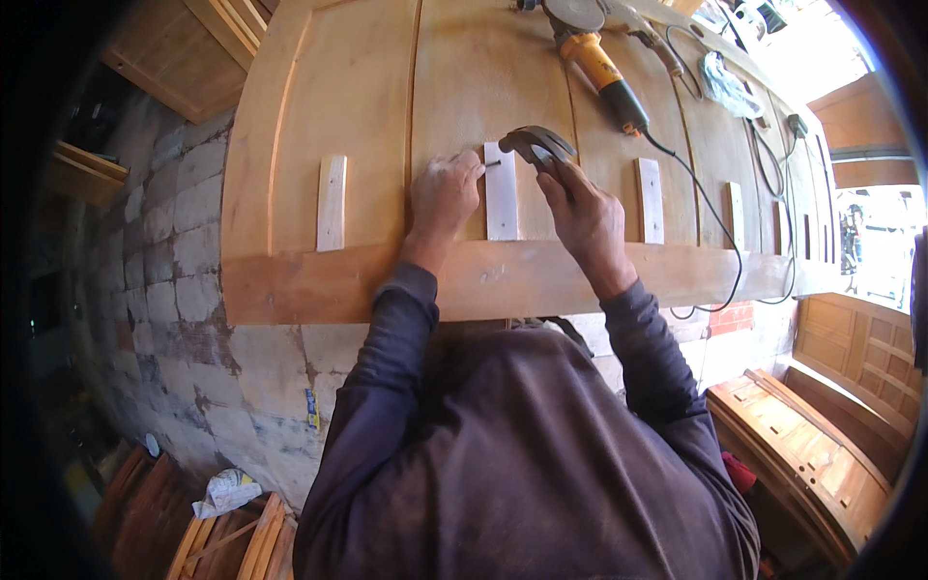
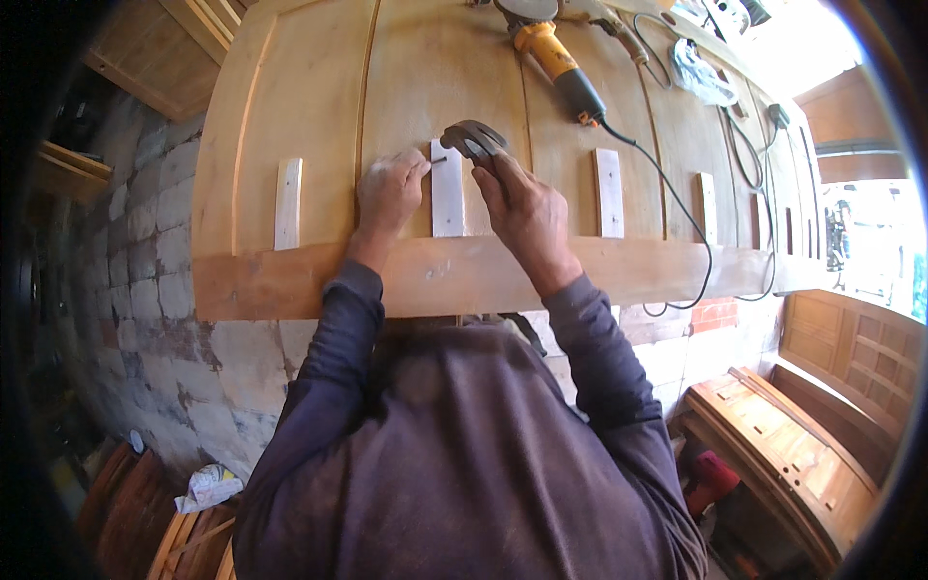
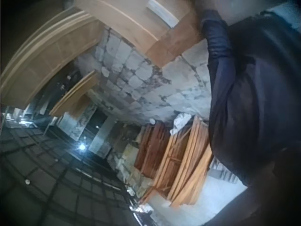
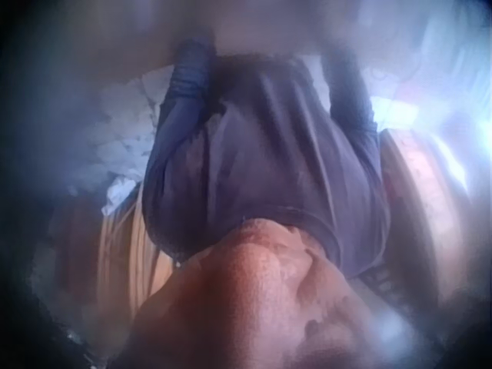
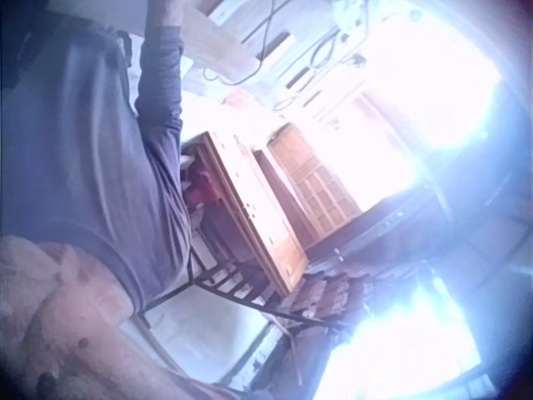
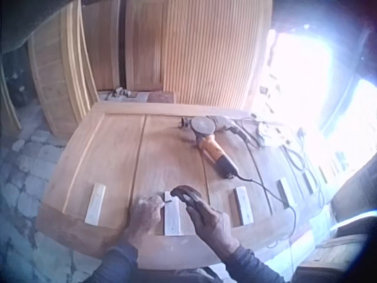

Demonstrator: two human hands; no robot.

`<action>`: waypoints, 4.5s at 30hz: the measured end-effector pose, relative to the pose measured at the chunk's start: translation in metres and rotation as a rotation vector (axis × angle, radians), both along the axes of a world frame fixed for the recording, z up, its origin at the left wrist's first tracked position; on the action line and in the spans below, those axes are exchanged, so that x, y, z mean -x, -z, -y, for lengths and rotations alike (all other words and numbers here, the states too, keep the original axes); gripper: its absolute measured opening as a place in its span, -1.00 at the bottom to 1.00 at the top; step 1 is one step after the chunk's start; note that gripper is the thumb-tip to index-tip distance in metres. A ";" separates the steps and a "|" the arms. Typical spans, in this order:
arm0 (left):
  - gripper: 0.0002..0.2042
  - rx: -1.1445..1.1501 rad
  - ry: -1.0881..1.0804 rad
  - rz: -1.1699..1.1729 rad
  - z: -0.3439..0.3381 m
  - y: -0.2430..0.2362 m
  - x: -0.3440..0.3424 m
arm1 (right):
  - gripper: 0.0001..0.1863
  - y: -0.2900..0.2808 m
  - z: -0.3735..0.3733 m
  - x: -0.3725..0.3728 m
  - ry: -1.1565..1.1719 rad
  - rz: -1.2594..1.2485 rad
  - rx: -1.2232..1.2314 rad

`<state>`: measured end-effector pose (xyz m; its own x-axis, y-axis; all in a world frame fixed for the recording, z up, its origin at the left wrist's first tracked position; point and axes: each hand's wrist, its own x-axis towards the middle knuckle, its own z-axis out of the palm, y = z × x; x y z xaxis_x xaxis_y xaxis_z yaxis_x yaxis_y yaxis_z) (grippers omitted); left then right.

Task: The person nails wooden trim pieces onto a large door using a hammer and then applies wood filler to the nail holes and seams with a putty knife and their finger.

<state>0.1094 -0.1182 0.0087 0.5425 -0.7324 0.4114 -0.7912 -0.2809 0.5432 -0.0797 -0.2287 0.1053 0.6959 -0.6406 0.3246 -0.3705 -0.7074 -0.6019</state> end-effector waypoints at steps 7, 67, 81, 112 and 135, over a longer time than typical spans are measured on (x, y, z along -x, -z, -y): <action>-0.82 0.055 -0.028 -0.134 0.001 -0.005 0.001 | -0.66 -0.001 0.001 0.011 0.104 0.192 -0.108; -0.83 0.039 0.015 -0.123 0.001 -0.004 -0.008 | -0.64 0.009 -0.007 0.007 0.184 0.187 -0.333; -0.84 0.001 0.002 -0.051 0.001 -0.001 -0.003 | -0.76 0.025 0.003 0.002 -0.002 -0.040 0.076; -0.86 0.124 0.023 -0.135 0.002 -0.004 -0.006 | -0.77 0.002 -0.002 0.007 0.116 0.261 -0.095; -0.87 0.005 0.015 -0.025 0.001 -0.002 -0.001 | -0.72 0.031 0.000 0.005 -0.011 -0.072 0.125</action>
<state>0.1107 -0.1195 0.0103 0.5417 -0.7386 0.4013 -0.7814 -0.2664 0.5643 -0.0847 -0.2291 0.0745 0.7267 -0.5909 0.3505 -0.4013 -0.7792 -0.4815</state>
